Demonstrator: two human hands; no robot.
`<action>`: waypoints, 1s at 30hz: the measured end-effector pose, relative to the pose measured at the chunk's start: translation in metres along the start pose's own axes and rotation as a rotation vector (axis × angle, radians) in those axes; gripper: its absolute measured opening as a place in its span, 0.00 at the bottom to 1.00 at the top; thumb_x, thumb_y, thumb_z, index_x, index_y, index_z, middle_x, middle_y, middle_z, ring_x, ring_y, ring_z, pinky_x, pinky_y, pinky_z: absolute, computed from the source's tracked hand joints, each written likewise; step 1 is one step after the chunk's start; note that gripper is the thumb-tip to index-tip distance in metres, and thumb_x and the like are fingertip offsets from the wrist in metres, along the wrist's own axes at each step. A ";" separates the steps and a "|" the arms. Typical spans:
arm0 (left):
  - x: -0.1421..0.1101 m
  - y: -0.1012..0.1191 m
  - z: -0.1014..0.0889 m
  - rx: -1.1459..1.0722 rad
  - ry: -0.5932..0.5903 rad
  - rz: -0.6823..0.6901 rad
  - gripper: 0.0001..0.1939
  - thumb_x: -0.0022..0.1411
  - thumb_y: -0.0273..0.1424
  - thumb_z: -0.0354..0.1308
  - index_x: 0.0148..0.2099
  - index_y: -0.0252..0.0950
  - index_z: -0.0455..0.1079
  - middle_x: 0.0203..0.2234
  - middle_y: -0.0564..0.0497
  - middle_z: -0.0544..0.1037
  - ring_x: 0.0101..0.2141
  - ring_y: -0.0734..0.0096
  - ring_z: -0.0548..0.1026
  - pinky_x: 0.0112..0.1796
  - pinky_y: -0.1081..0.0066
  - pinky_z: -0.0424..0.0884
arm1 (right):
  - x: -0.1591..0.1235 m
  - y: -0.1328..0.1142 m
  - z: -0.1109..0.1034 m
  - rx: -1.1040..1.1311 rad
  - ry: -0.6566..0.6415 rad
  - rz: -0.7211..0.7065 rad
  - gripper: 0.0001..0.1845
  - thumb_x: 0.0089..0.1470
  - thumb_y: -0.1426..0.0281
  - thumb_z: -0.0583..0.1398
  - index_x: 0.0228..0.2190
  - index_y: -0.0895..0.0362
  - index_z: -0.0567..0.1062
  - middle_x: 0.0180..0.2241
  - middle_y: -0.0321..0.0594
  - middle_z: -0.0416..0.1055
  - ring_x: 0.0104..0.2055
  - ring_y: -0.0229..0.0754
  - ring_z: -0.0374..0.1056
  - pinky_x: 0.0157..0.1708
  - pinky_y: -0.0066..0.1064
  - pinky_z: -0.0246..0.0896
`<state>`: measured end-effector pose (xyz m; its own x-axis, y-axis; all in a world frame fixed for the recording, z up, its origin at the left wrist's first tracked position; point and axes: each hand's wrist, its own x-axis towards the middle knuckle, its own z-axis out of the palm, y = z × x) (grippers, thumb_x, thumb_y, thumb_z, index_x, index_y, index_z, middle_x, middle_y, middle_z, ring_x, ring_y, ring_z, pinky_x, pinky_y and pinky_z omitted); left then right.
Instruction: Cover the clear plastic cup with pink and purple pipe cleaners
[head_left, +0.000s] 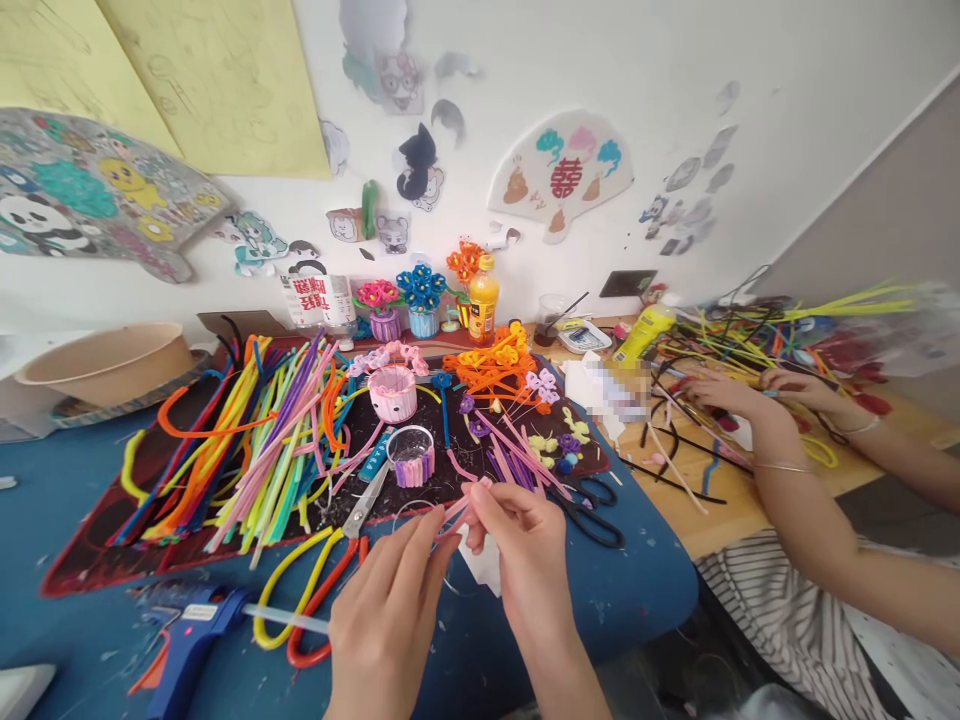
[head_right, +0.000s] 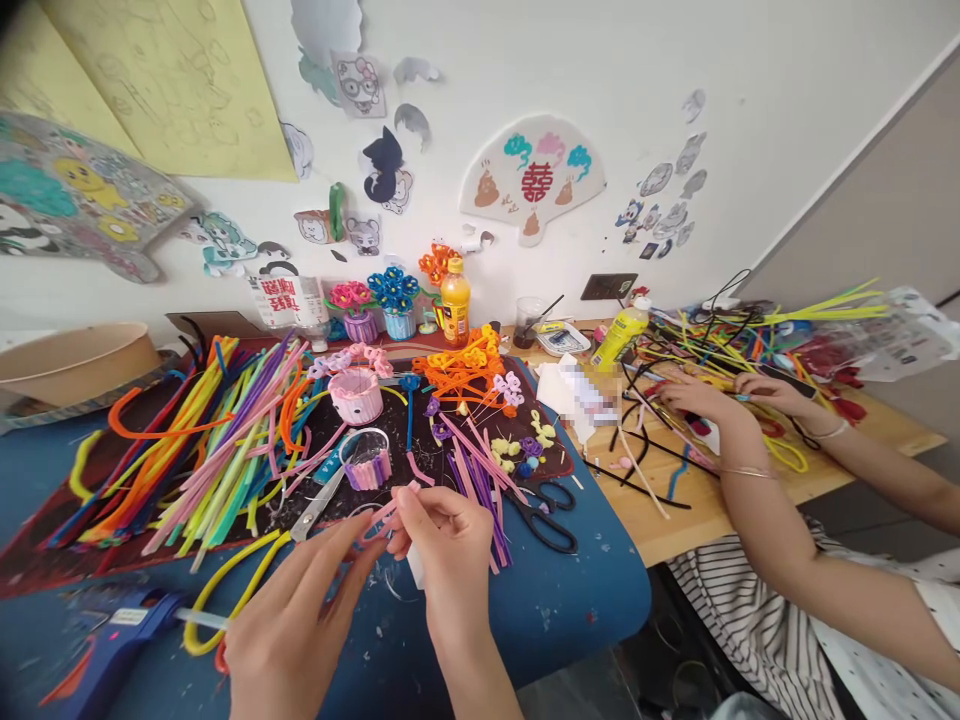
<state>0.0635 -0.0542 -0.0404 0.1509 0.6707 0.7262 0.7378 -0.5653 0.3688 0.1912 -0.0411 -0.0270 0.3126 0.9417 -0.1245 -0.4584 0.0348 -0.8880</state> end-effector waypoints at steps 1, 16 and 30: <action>0.000 -0.001 -0.001 0.073 0.018 0.115 0.11 0.65 0.25 0.60 0.50 0.34 0.74 0.36 0.46 0.85 0.33 0.66 0.83 0.38 0.71 0.75 | -0.001 0.000 0.001 0.005 0.010 0.013 0.16 0.47 0.58 0.71 0.20 0.58 0.81 0.14 0.35 0.68 0.17 0.35 0.62 0.20 0.28 0.62; -0.003 -0.002 -0.006 0.181 -0.004 0.298 0.28 0.68 0.19 0.54 0.68 0.27 0.57 0.37 0.40 0.85 0.35 0.63 0.84 0.39 0.68 0.77 | -0.011 -0.003 0.005 0.019 0.074 0.041 0.14 0.45 0.59 0.72 0.24 0.58 0.84 0.16 0.38 0.72 0.18 0.36 0.65 0.22 0.29 0.67; -0.008 -0.018 -0.007 0.156 -0.086 0.303 0.27 0.68 0.17 0.50 0.68 0.26 0.56 0.42 0.38 0.84 0.41 0.64 0.83 0.41 0.72 0.77 | -0.005 0.003 0.002 0.103 0.099 0.080 0.17 0.42 0.58 0.73 0.21 0.60 0.82 0.18 0.40 0.75 0.18 0.37 0.69 0.22 0.28 0.69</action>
<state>0.0442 -0.0525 -0.0491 0.4287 0.5256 0.7349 0.7415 -0.6694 0.0462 0.1865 -0.0447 -0.0284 0.3500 0.9055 -0.2401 -0.5664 0.0004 -0.8241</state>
